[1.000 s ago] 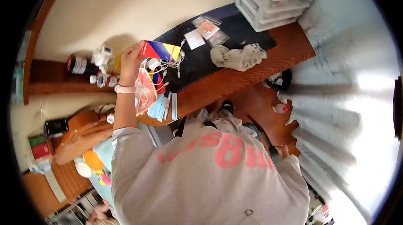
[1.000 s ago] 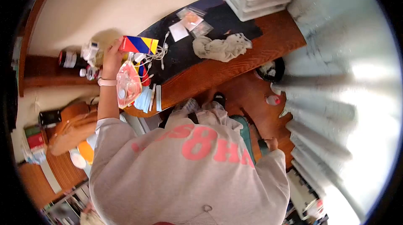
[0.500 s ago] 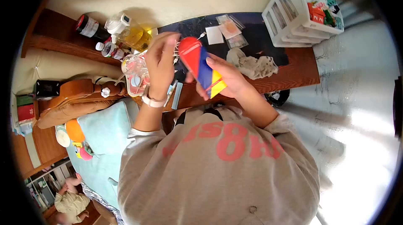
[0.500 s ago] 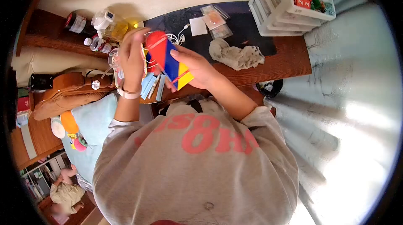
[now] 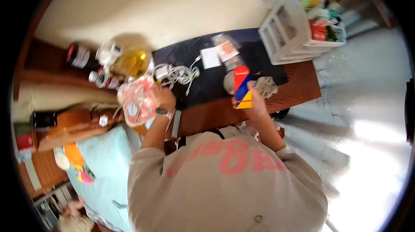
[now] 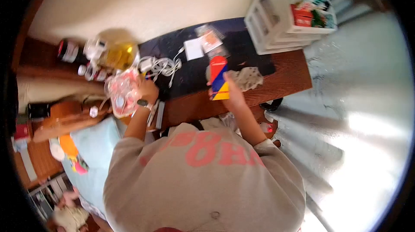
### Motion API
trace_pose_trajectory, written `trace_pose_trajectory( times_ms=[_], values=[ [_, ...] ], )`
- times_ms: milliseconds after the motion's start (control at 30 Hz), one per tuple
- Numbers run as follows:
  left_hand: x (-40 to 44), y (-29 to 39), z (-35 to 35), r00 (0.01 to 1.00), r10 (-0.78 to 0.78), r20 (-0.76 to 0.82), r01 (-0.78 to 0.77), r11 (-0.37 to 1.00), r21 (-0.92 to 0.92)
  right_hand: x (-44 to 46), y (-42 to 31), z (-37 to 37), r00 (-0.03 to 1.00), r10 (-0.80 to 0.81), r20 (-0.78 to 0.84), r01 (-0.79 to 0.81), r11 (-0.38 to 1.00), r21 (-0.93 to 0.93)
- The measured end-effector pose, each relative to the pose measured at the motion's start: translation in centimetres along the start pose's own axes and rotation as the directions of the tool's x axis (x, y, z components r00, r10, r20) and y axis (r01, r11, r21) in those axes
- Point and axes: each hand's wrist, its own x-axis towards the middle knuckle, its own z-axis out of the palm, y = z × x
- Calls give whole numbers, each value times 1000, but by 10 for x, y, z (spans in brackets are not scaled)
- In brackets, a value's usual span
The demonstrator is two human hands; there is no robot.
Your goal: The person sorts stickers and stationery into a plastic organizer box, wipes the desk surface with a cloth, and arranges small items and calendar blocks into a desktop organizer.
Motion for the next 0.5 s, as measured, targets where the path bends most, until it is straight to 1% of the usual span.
trace_pose_trajectory(
  times_ms=[67, 100, 133, 200, 233, 267, 333, 367, 433, 467, 500],
  values=[
    [6, 2, -18, 975, 56, 216, -43, 997, -64, 0, -2, -5, 999, 38, 19, -37, 999, -29],
    [8, 5, -12, 990, 21, 140, -19, 1000, -21, -1, -4, -8, 994, 97, 52, -98, 995, 18],
    [9, 7, -6, 998, -18, 66, 16, 1000, 23, -7, -11, -5, 990, 134, 37, -133, 991, -13],
    [4, 10, -25, 991, -133, 16, 133, 990, -36, -10, -16, -14, 979, 183, 89, -187, 981, 42],
    [0, 12, -42, 990, -118, 76, 122, 991, -45, -11, -20, -21, 981, 174, 88, -178, 983, 46],
    [-4, 12, -47, 995, -103, 12, 103, 994, -27, -12, -23, -27, 984, 170, 60, -173, 983, 58],
    [-2, 15, -59, 984, -170, 45, 176, 956, -236, -14, -31, -42, 986, 165, 28, -167, 983, 77],
    [-5, 19, -69, 986, -162, 47, 169, 958, -230, -14, -35, -50, 985, 170, 16, -171, 983, 65],
    [-11, 30, -84, 998, -55, -10, 48, 942, -333, -14, -41, -63, 986, 168, -1, -168, 985, 41],
    [-9, 31, -78, 999, -53, -11, 47, 942, -332, -13, -44, -65, 986, 167, -1, -166, 985, 43],
    [-4, 31, -69, 995, 86, 48, -53, 874, -484, -11, -47, -65, 986, 166, 8, -166, 986, 4]
  ],
)
